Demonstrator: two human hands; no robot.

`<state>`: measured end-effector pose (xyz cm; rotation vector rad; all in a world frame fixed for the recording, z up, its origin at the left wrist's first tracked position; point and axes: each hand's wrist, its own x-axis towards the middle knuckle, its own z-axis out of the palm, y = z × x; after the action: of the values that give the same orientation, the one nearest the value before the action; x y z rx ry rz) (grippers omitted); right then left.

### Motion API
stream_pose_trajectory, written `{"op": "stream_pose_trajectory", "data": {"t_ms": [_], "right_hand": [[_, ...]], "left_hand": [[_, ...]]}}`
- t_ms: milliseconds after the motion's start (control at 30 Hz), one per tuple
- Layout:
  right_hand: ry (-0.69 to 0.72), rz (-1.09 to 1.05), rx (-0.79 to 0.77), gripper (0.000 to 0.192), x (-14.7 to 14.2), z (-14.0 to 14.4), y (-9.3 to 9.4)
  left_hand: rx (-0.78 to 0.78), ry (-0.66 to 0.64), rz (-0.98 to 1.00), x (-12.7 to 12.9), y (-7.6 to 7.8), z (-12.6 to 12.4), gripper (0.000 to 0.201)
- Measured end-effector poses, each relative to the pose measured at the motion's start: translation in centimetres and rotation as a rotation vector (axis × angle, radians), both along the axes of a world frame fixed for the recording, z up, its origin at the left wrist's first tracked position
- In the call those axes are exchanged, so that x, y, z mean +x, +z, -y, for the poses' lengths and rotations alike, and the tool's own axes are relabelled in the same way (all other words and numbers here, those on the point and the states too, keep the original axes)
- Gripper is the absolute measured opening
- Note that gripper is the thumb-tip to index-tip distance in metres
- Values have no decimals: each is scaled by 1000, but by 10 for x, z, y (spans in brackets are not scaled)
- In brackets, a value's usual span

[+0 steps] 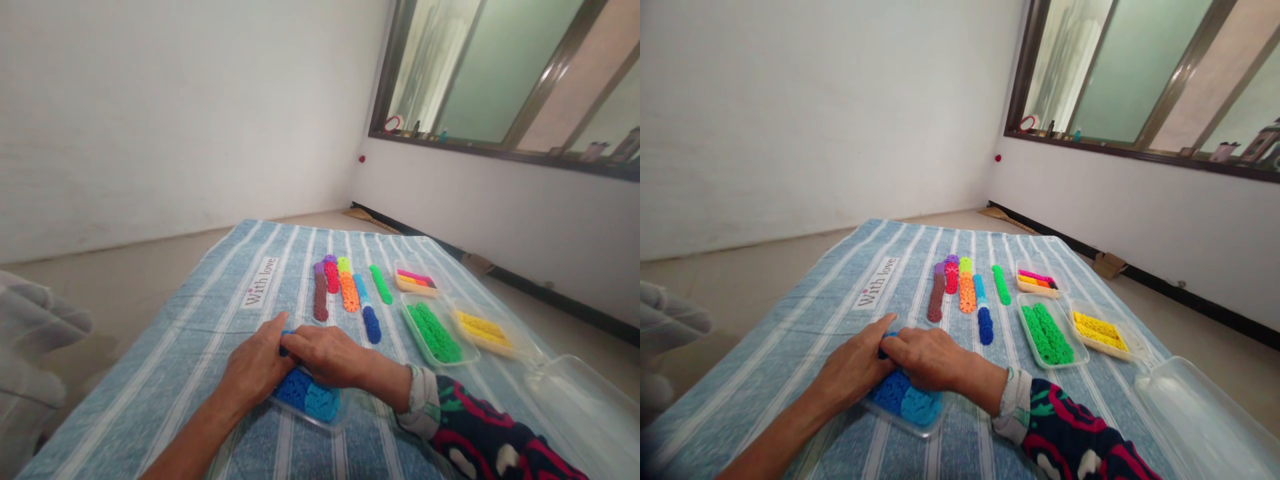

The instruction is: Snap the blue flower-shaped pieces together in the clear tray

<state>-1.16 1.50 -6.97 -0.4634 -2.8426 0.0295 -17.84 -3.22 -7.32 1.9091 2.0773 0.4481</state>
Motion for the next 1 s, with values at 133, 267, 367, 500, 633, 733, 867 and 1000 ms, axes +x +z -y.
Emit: {"op": "stream_pose_trajectory", "data": {"t_ms": [133,267,367,500,633,733,867,1000], "right_hand": [[-94,-139,-50,24,23,-28,15],[-456,-94,-115,24,54,-90,31],[-690,-1,-168,27,71,-141,32],[-749,79,-257,25,80,-186,22],[-736,141,-364,29,77,-208,13],[-726,198,-456,21,74,-216,11],[-693,300,-561,16,71,-224,12],[-649,364,-622,30,66,-230,12]], "left_hand": [[-17,37,-21,2,1,1,70],[-39,54,-40,4,5,2,72],[-60,63,-48,4,6,3,73],[-70,64,-39,3,4,2,72],[-60,67,-19,2,2,2,70],[-68,67,-9,2,4,4,71],[-87,61,-10,3,7,5,71],[-75,61,-19,3,6,3,71]]}}
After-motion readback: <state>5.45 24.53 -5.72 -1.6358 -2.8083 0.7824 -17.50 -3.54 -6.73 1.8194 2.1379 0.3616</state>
